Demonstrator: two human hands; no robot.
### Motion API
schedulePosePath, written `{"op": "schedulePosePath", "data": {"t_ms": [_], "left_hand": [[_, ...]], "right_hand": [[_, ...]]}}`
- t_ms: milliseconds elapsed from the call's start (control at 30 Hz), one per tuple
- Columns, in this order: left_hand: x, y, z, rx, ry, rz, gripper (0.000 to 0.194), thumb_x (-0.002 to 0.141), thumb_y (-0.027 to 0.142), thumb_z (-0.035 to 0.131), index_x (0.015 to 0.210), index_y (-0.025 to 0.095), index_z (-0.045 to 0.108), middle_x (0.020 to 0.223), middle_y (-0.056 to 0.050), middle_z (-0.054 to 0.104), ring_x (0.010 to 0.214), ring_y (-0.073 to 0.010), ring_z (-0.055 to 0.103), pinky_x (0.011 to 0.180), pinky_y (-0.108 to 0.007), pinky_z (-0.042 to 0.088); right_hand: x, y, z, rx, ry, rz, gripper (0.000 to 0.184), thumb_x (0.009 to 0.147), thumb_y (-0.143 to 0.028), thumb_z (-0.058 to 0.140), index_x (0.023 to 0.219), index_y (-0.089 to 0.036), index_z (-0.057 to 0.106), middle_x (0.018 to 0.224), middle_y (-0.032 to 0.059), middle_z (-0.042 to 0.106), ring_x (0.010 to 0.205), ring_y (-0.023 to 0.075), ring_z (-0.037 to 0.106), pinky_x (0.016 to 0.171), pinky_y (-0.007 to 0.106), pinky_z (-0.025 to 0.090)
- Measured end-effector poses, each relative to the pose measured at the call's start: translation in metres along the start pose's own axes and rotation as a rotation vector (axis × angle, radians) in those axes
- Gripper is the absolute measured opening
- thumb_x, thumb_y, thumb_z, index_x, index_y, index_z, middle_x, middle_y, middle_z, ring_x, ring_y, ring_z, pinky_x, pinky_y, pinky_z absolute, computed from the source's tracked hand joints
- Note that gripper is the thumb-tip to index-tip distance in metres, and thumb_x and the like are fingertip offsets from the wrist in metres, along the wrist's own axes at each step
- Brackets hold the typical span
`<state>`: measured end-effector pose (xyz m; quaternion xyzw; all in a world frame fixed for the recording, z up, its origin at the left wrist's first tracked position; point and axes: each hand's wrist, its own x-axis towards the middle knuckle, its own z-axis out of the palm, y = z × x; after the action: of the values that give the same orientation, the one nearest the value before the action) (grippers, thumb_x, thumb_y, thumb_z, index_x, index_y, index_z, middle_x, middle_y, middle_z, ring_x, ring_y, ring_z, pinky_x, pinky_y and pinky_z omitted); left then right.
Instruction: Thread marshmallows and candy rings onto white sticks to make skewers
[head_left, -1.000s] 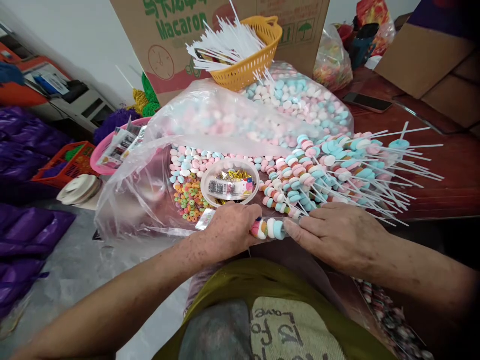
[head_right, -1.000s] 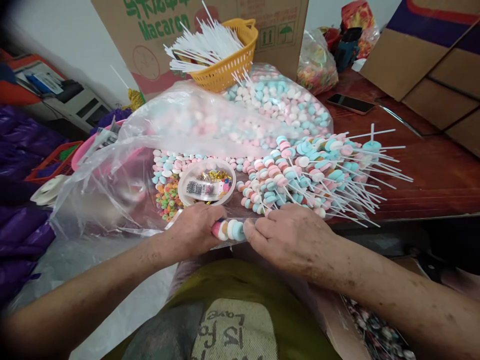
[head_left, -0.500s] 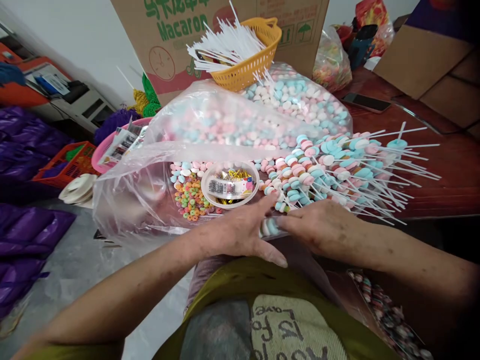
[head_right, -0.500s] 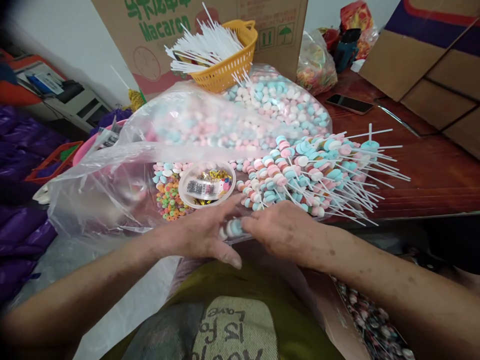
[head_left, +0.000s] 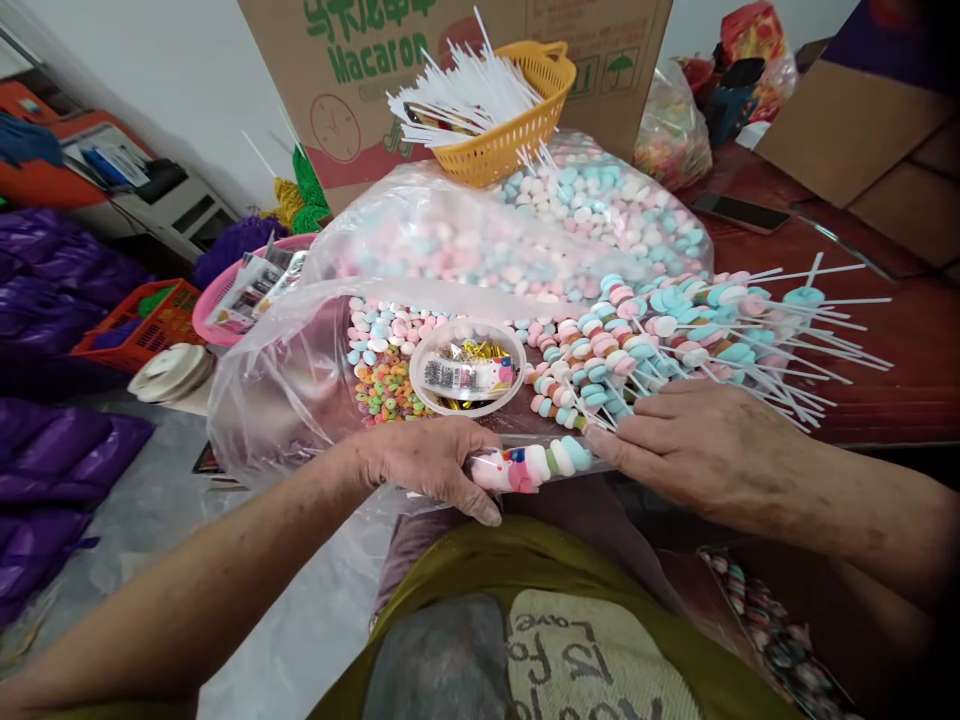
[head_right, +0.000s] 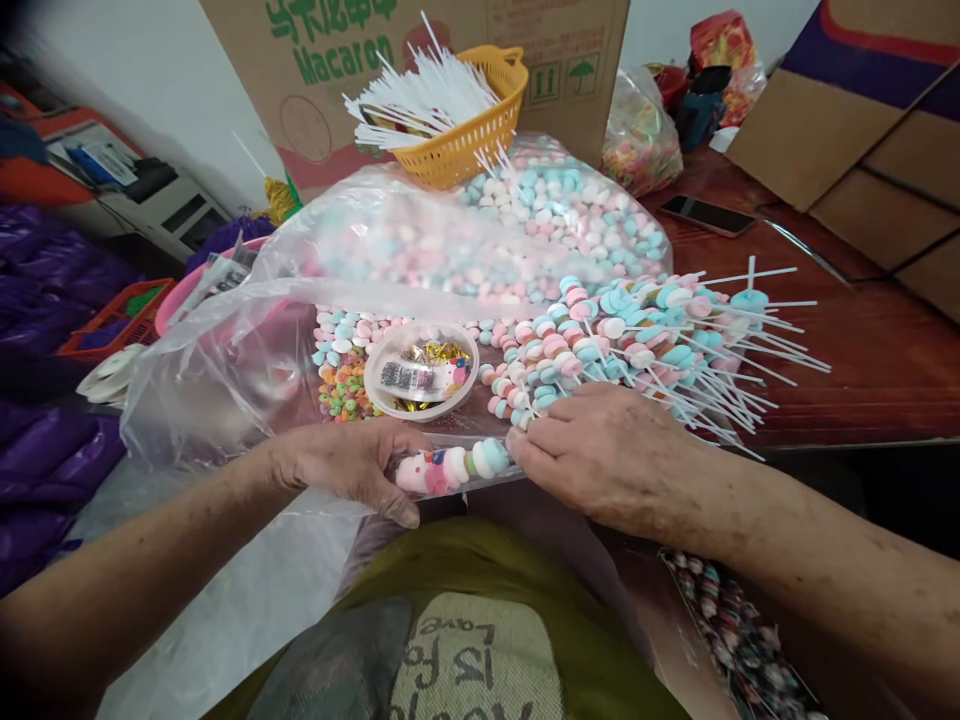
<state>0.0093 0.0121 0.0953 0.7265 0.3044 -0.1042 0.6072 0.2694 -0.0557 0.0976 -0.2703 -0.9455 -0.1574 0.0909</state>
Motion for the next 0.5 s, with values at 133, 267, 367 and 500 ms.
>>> {"op": "schedulePosePath", "data": {"t_ms": [133,267,367,500], "left_hand": [[-0.004,0.010,0.003,0.242,0.133,-0.011,0.027,0.072,0.037,0.064,0.089,0.017,0.059,0.074,0.003,0.059,0.067,-0.0107,0.051,0.058,-0.020,0.037],[-0.001,0.015,0.018,0.707,0.378,-0.038,0.019,0.080,0.035,0.051,0.088,0.019,0.058,0.077,-0.001,0.062,0.068,-0.0140,0.055,0.057,-0.023,0.035],[0.005,0.015,0.025,0.900,0.479,-0.053,0.017,0.081,0.031,0.048,0.089,0.020,0.058,0.076,-0.002,0.063,0.070,-0.0173,0.057,0.056,-0.025,0.034],[0.014,0.015,0.027,0.827,0.469,-0.059,0.022,0.081,0.039,0.048,0.086,0.020,0.058,0.075,-0.002,0.062,0.068,-0.0174,0.057,0.055,-0.025,0.033]], "right_hand": [[-0.003,-0.003,-0.001,-0.018,0.022,0.000,0.022,0.082,-0.006,0.042,0.093,-0.013,0.059,0.063,0.0016,0.059,0.056,0.0144,0.048,0.057,0.030,0.025],[-0.002,-0.007,0.004,0.054,-0.048,0.136,0.021,0.081,-0.007,0.041,0.084,-0.017,0.059,0.061,0.0001,0.059,0.051,0.0130,0.046,0.052,0.029,0.019],[0.005,-0.011,0.004,0.180,-0.207,0.272,0.017,0.080,-0.012,0.042,0.076,-0.019,0.058,0.054,-0.0023,0.054,0.045,0.0114,0.040,0.049,0.029,0.014],[0.022,-0.015,0.001,0.251,-0.280,0.284,0.015,0.078,-0.011,0.044,0.074,-0.019,0.057,0.057,-0.0011,0.055,0.047,0.0116,0.040,0.048,0.028,0.013]]}}
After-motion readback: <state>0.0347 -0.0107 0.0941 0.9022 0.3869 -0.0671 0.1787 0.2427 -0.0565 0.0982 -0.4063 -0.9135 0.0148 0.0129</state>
